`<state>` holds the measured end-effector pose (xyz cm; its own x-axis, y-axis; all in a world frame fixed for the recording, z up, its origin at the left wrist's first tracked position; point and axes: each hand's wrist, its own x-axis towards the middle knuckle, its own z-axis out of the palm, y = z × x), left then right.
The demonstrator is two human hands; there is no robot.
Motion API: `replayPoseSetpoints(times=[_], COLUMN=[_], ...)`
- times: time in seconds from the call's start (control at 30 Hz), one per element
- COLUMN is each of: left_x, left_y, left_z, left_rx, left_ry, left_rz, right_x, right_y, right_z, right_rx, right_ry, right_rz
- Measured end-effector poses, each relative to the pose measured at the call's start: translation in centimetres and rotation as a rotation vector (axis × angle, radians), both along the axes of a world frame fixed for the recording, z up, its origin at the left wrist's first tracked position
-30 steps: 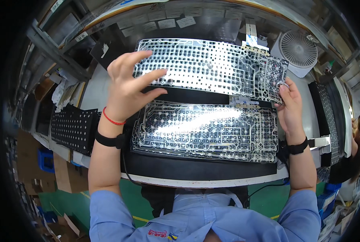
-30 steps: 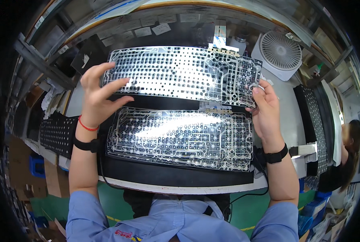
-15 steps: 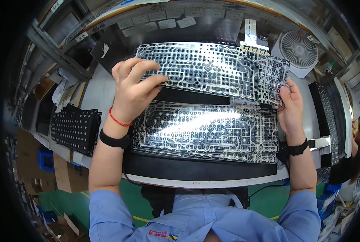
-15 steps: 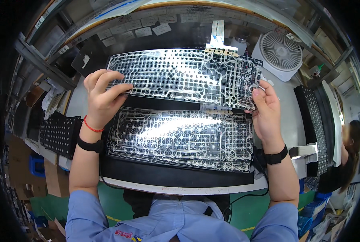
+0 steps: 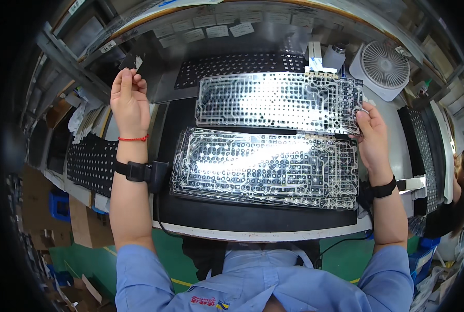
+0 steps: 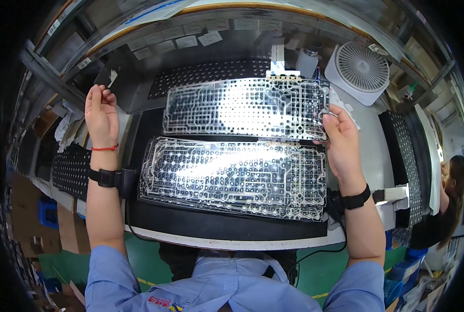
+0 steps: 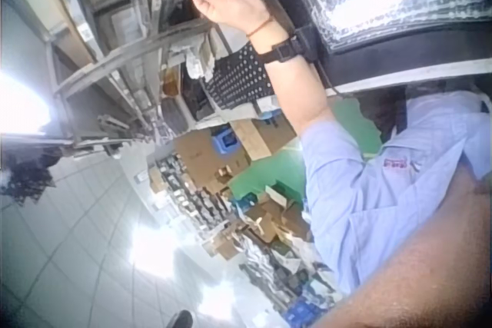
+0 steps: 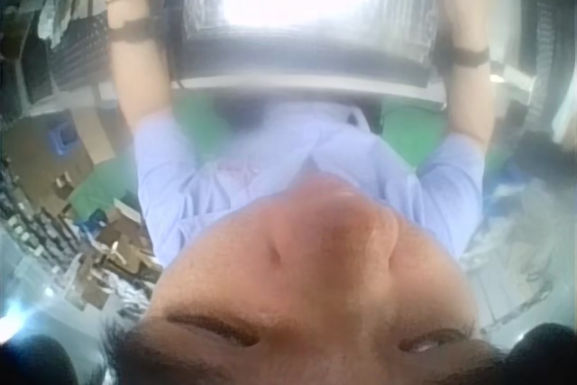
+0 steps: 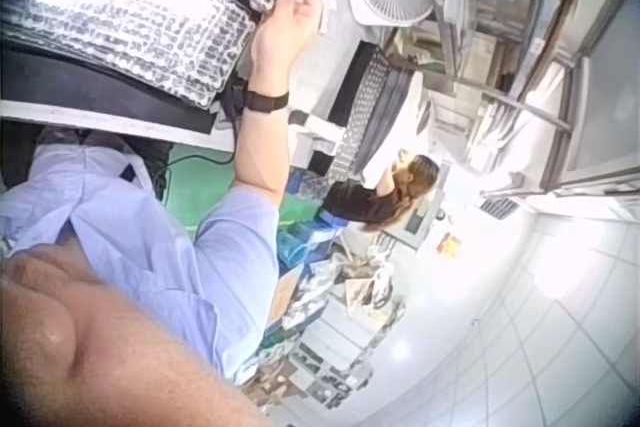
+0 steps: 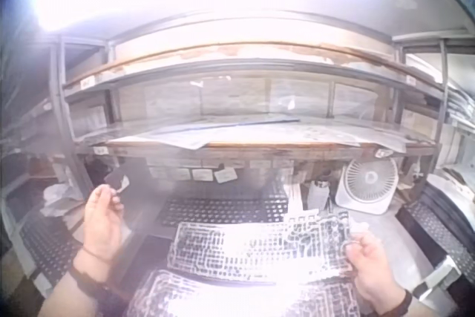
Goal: Inspecting and sorting layers of keyboard membrane components at a workstation.
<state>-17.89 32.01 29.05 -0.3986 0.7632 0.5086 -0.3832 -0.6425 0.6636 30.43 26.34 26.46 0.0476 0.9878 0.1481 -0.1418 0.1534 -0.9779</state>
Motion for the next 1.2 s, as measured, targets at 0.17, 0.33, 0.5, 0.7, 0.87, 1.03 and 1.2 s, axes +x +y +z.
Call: replayPoseSetpoints(times=[0.17,0.33,0.5,0.7,0.87,1.03,1.2], left_x=[-1.5,-1.4,-1.4,-0.8,-0.8,-0.9,-0.8], left_y=[1.1,1.3,1.4,1.4,1.3,1.4,1.3], left_z=[-1.2,-1.7,-2.1,-2.2,-2.4,-2.5,-2.1], left_rx=[-0.023,-0.047,-0.078,-0.099,-0.073,-0.084,-0.066], left_ry=[-0.139,-0.180,-0.179,-0.148,-0.155,-0.183,-0.152], left_rz=[-0.152,-0.167,-0.238,-0.301,-0.281,-0.251,-0.183], right_x=[-0.3,-0.2,-0.1,0.0,0.1,-0.1,-0.5], right_y=[0.2,0.3,0.2,0.1,0.3,0.1,-0.1], right_z=[-0.2,-0.4,-0.3,-0.1,-0.2,0.0,0.2], right_rx=[-0.012,0.004,-0.004,0.003,0.018,0.014,-0.004], right_ry=[0.003,0.018,0.015,0.093,0.095,0.087,0.092], right_rz=[-0.014,-0.021,-0.026,0.001,0.026,0.042,0.020])
